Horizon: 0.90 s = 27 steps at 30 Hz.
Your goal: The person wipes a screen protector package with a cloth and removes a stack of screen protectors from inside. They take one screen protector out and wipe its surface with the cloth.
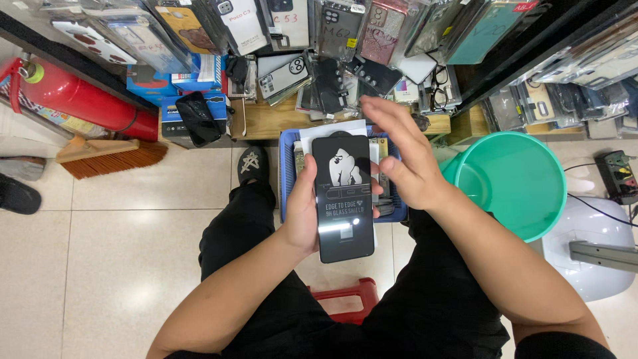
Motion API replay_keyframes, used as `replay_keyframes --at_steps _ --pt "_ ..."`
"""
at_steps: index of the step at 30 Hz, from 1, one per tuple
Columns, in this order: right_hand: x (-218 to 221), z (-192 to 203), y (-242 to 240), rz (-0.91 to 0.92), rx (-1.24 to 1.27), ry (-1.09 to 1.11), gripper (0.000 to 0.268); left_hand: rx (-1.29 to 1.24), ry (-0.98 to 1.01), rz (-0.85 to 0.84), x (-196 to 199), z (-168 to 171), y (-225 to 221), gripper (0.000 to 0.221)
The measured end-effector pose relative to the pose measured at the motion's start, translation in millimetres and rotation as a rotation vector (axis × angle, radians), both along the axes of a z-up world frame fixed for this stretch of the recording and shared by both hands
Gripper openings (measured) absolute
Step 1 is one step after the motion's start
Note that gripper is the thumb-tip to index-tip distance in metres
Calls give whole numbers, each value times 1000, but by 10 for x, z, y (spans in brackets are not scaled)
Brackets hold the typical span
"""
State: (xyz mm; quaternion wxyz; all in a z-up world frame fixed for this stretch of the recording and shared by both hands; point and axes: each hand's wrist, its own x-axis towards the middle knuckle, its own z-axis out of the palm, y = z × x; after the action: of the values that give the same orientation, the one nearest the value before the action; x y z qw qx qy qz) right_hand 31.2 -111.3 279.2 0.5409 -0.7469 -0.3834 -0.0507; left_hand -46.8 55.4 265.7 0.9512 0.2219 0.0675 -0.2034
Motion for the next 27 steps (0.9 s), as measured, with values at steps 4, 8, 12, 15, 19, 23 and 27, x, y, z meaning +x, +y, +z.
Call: replay_keyframes --at_steps 4,8,12,15,19,23,27 --pt "-58 21 41 20 -97 -76 73 13 -37 0 -12 -6 14 83" --pt "-86 -24 49 18 -143 -115 72 30 -72 33 -2 126 32 78" --pt "-133 -40 135 8 -148 -211 69 1 -59 48 5 105 74 73" --pt "-188 -27 178 11 -161 -280 68 -71 -30 62 8 28 111 70" --pt "-307 2 147 59 -241 -329 65 -144 -2 79 29 10 176 67" --pt "-419 -51 155 93 -321 -400 68 -77 -105 139 58 73 254 66" --pt "-510 -41 191 180 -315 -438 69 -214 -188 95 100 82 332 71"
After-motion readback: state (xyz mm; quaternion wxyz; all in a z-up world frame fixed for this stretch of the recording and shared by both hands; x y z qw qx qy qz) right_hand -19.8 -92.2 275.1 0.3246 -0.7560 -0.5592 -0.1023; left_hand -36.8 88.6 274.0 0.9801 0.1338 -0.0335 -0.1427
